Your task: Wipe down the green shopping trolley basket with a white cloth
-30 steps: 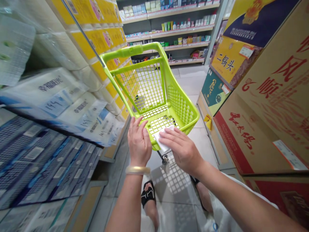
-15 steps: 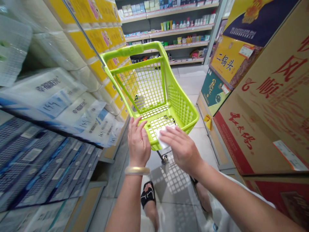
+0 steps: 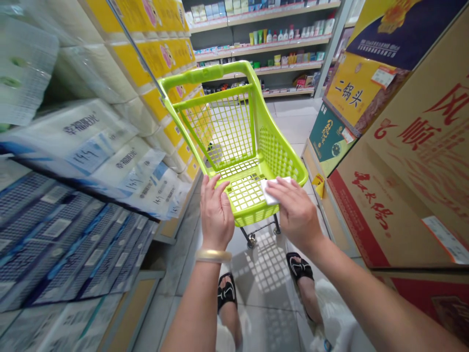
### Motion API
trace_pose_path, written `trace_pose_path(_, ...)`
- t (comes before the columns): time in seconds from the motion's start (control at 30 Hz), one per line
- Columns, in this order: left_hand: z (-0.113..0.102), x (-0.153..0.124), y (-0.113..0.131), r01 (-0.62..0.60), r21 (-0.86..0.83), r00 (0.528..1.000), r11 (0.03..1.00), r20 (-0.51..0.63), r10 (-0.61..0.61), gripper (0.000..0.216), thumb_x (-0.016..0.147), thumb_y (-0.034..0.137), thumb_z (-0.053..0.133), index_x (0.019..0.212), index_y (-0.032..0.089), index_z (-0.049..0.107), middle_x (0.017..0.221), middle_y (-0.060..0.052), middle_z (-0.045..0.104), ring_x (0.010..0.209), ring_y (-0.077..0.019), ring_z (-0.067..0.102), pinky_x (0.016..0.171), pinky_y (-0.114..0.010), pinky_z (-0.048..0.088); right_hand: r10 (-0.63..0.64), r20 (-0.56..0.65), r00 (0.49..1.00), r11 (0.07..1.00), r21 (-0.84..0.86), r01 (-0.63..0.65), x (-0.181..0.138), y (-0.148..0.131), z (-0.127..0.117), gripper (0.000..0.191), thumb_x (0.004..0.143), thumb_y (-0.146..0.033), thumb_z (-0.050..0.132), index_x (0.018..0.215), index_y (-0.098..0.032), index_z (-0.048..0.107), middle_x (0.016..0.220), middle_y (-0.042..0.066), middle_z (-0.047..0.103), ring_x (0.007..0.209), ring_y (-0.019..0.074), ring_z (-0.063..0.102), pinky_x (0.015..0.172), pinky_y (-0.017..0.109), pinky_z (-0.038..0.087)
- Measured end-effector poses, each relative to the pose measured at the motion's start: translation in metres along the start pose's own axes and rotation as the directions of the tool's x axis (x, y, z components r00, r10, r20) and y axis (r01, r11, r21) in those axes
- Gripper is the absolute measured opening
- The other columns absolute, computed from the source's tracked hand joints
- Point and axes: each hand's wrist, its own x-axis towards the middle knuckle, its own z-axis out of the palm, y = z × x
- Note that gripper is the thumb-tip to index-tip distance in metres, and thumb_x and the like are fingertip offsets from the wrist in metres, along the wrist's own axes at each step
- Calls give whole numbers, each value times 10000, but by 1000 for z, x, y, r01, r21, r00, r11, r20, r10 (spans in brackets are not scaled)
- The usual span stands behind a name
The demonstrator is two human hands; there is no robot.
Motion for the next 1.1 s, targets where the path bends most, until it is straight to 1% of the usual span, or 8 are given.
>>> trace_pose_path(0.1,1,0,0,4,-1,1000,1000,1,-4,363,991,264,296,1153,199,614,1380,-93,538,1461,-222,282,1220,-498,238,21,-43,999,1000,-20,-22,0,1,0,448,881,-23,417,1206,-214,660,1243,67,697,1275,226,576,1131,513,406)
trace_pose_path(0.27,1,0,-1,-11,6,1000,1000,-1,11,377,997,266,285,1152,166,613,1365,-117,541,1460,-219,280,1222,-472,240,-194,115,974,978,102,182,-9,-25,8,434,908,-39,396,1207,-218,654,1281,38,677,1295,190,556,1126,434,420)
trace_pose_path(0.5,2,0,1,6,-9,1000,1000,5,-6,360,992,263,299,1157,209,614,1381,-84,539,1461,-221,282,1222,-502,230,100,-95,990,991,-80,-108,4,16,-5,449,860,-13,433,1165,-233,679,1212,57,712,1267,242,583,1138,564,371)
trace_pose_path(0.63,2,0,2,9,-14,1000,1000,-2,-9,369,995,263,288,1157,196,611,1383,-98,533,1465,-219,271,1223,-499,229,-74,23,997,997,40,73,-4,-12,4,443,878,-22,408,1175,-218,671,1233,57,703,1270,210,580,1129,491,409)
trace_pose_path(0.73,2,0,2,4,-13,1000,1000,4,-3,370,996,262,283,1155,203,611,1381,-93,533,1465,-216,270,1222,-498,227,-210,121,970,970,148,192,-8,-29,9,442,900,-36,387,1184,-229,665,1256,35,692,1288,176,562,1123,431,428)
trace_pose_path(0.8,1,-1,2,5,-13,1000,1000,9,-5,366,995,264,287,1156,210,611,1381,-86,533,1464,-216,274,1223,-498,227,-177,103,979,978,131,163,-5,-22,7,443,898,-36,393,1181,-237,670,1247,36,697,1273,178,575,1124,438,428)
trace_pose_path(0.97,1,-1,2,19,-25,1000,1000,5,-18,359,995,274,297,1146,214,616,1376,-83,538,1463,-225,277,1223,-504,228,82,-75,994,996,-23,-84,4,11,-5,457,855,-18,428,1164,-235,686,1203,59,717,1238,237,606,1127,549,403)
trace_pose_path(1.1,2,-1,1,8,-23,1000,1000,-3,-8,362,996,270,292,1142,197,615,1367,-98,544,1461,-229,279,1218,-507,236,-84,42,996,995,61,82,-1,-11,-1,429,878,-30,417,1155,-222,682,1208,50,716,1229,206,613,1110,479,440)
